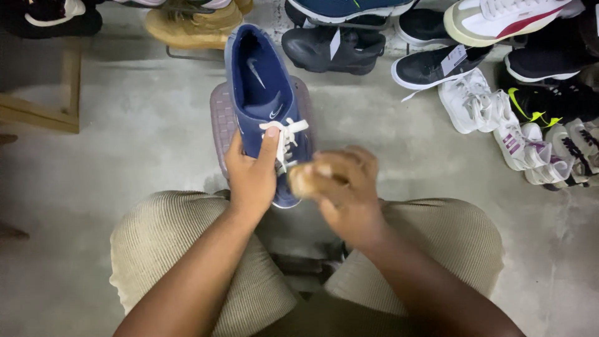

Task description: Cleaning a blue sneaker by scrubbing the midsole and upper with a handheld brush

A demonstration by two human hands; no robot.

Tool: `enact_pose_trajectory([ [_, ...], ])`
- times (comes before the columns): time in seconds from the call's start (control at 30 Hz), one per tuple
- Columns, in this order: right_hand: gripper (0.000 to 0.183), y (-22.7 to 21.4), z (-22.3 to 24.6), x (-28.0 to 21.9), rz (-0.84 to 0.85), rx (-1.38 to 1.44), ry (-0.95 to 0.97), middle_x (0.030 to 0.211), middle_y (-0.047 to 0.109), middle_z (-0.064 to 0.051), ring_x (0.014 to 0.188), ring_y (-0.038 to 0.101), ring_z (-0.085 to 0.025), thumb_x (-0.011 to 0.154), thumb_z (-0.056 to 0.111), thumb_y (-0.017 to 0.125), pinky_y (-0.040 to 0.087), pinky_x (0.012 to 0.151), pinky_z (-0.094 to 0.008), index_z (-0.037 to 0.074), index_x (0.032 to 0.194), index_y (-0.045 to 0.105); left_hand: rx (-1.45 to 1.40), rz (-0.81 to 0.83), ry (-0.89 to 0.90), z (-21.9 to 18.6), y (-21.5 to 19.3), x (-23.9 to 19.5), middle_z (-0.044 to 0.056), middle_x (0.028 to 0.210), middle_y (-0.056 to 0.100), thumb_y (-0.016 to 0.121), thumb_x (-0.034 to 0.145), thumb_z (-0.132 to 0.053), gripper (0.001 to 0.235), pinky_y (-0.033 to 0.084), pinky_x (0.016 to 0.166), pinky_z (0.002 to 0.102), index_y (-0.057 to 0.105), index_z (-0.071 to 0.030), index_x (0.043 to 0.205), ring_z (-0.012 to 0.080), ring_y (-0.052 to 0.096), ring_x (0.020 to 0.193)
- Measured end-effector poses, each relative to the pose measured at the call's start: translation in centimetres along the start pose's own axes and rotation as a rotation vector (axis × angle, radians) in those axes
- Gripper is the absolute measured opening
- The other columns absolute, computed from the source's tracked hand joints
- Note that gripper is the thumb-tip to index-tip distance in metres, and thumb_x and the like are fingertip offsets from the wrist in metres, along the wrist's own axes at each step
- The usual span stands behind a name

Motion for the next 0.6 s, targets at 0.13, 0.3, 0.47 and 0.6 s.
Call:
enact_pose_trajectory([
  [0.13,0.032,-1.5,-2.5,0.2,0.012,-0.145,0.069,0.115,0.07,-0.007,0.117,0.058,-0.031,0.089,0.029,0.087,0.043,0.111,-0.048,0.009,0.114,0.08,-0.008,0.091,0.002,1.3,0.3,0.5,0.003,0.102,0.077,0.075,0.102,-0.032,0.026,0.061,0.093,0.038,0.074,-0.011,0.116,0.0136,0.071,0.096],
  [0.3,0.04,-0.6,-1.6,-1.2,-0.001,-0.059,0.055,0.12,0.072,-0.007,0.119,0.06,-0.03,0.086,0.03,0.088,0.039,0.115,-0.048,0.017,0.123,0.081,-0.039,0.074,0.07,1.2,0.8,0.0,0.003,0.101,0.077,0.08,0.1,-0.024,0.022,0.06,0.093,0.036,0.074,-0.011,0.116,0.009,0.066,0.099],
  [0.47,0.035,-1.5,-2.1,0.0,-0.017,-0.12,0.051,0.12,0.069,-0.009,0.116,0.059,-0.031,0.09,0.021,0.087,0.041,0.111,-0.05,0.012,0.122,0.077,0.03,0.103,0.073,0.7,1.2,-0.3,0.009,0.105,0.079,0.08,0.099,-0.024,0.028,0.06,0.095,0.04,0.073,-0.008,0.12,0.0137,0.07,0.101],
  [0.6,0.037,-2.2,-2.7,0.4,-0.056,-0.072,0.147,0.118,0.07,-0.014,0.114,0.058,-0.033,0.086,0.018,0.092,0.037,0.109,-0.052,0.011,0.12,0.076,-0.007,0.153,0.032,2.3,1.4,-0.1,0.011,0.107,0.074,0.077,0.101,-0.024,0.03,0.057,0.099,0.046,0.07,-0.005,0.124,0.0184,0.067,0.105],
])
Point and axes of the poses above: each hand's wrist, its own x-axis towards the middle knuckle, its own y-axis out of the palm, z = x × y, the point moved 10 cm from there along x, towards the middle knuckle
